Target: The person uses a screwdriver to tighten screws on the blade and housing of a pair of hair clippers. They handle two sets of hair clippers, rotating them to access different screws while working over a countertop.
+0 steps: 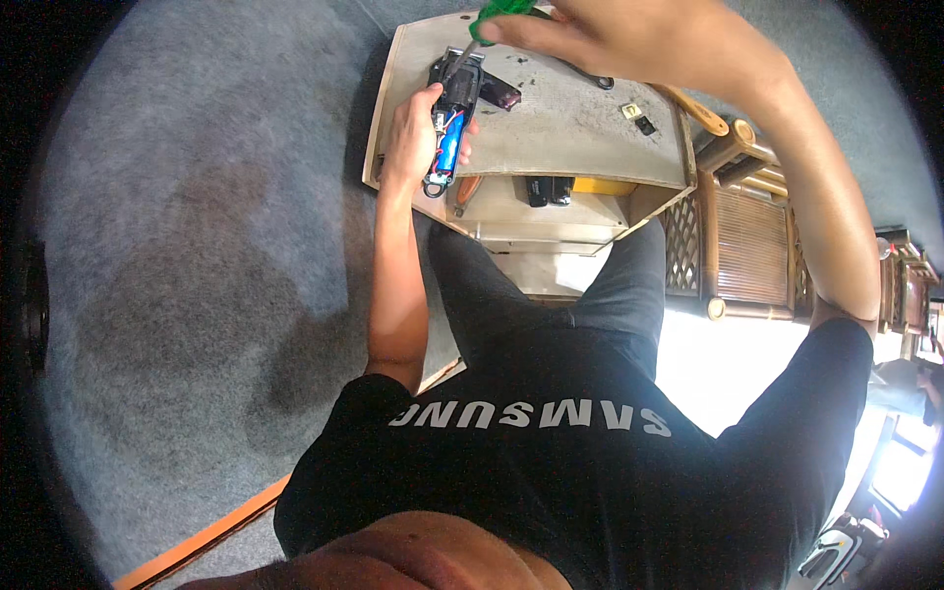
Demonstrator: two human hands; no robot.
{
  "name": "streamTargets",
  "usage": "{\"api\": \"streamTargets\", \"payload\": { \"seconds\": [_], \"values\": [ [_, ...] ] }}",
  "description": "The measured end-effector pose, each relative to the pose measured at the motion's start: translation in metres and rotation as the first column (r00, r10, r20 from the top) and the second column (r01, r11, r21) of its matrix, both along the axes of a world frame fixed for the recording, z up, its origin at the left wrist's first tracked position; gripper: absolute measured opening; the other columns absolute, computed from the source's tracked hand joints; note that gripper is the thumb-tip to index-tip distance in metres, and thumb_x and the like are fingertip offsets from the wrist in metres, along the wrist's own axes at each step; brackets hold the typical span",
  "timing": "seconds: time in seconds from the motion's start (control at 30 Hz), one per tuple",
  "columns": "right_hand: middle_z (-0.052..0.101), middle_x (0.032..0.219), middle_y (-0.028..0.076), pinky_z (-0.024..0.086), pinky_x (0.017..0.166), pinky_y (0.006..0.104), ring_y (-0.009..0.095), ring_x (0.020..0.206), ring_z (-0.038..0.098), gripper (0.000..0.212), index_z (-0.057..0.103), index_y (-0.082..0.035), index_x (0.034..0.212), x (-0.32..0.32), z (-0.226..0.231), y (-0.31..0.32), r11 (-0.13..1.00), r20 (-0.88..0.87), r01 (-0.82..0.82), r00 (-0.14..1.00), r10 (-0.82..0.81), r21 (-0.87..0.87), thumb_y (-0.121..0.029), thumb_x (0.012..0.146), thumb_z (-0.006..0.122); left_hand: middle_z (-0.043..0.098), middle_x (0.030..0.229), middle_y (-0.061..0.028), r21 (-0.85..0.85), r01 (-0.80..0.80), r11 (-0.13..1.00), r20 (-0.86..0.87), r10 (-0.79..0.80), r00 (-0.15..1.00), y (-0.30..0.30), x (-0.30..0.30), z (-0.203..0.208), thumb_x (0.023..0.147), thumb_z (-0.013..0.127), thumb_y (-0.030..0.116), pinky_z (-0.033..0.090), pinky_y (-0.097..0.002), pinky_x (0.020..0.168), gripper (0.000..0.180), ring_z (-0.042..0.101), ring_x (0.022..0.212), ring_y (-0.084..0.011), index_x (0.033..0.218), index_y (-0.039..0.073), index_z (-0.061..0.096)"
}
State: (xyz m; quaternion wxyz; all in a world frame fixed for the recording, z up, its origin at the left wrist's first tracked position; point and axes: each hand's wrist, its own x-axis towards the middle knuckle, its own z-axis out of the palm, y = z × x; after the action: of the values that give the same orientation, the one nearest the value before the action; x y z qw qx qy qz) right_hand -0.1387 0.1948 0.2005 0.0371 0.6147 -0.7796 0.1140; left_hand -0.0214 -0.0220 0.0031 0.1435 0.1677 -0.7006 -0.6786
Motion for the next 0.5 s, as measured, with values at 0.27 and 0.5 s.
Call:
{"api": "streamTargets", "payload": {
  "seconds": [0.27, 0.5],
  "values": [
    [0.060, 0.056, 0.014, 0.048, 0.048, 0.0446, 0.033, 0.048, 0.061, 0.036, 0.049, -0.002, 0.104, 0.002, -0.014, 0.005, 0.965, -0.152, -0.148, 0.982, 0.116, -0.218, -0.037, 0.105, 0.059, 0.069, 0.070, -0.0157, 0.024, -0.023, 0.999, 0.003, 0.023, 1.000, 0.001, 0.002, 0.002, 0.106, 0.038, 0.033, 0.055, -0.0351, 0.047, 0.042, 0.065, 0.049, -0.0218, 0.100, -0.002, 0.061],
    [0.058, 0.055, 0.014, 0.047, 0.047, 0.0443, 0.033, 0.047, 0.060, 0.037, 0.049, -0.003, 0.099, 0.013, 0.001, 0.007, 0.994, -0.175, -0.106, 0.980, 0.098, -0.037, -0.038, 0.104, 0.060, 0.069, 0.071, -0.0152, 0.008, 0.002, 1.000, 0.036, -0.002, 0.999, 0.002, 0.003, 0.004, 0.105, 0.038, 0.034, 0.055, -0.0353, 0.046, 0.044, 0.065, 0.049, -0.0217, 0.099, -0.002, 0.062]
  ]
}}
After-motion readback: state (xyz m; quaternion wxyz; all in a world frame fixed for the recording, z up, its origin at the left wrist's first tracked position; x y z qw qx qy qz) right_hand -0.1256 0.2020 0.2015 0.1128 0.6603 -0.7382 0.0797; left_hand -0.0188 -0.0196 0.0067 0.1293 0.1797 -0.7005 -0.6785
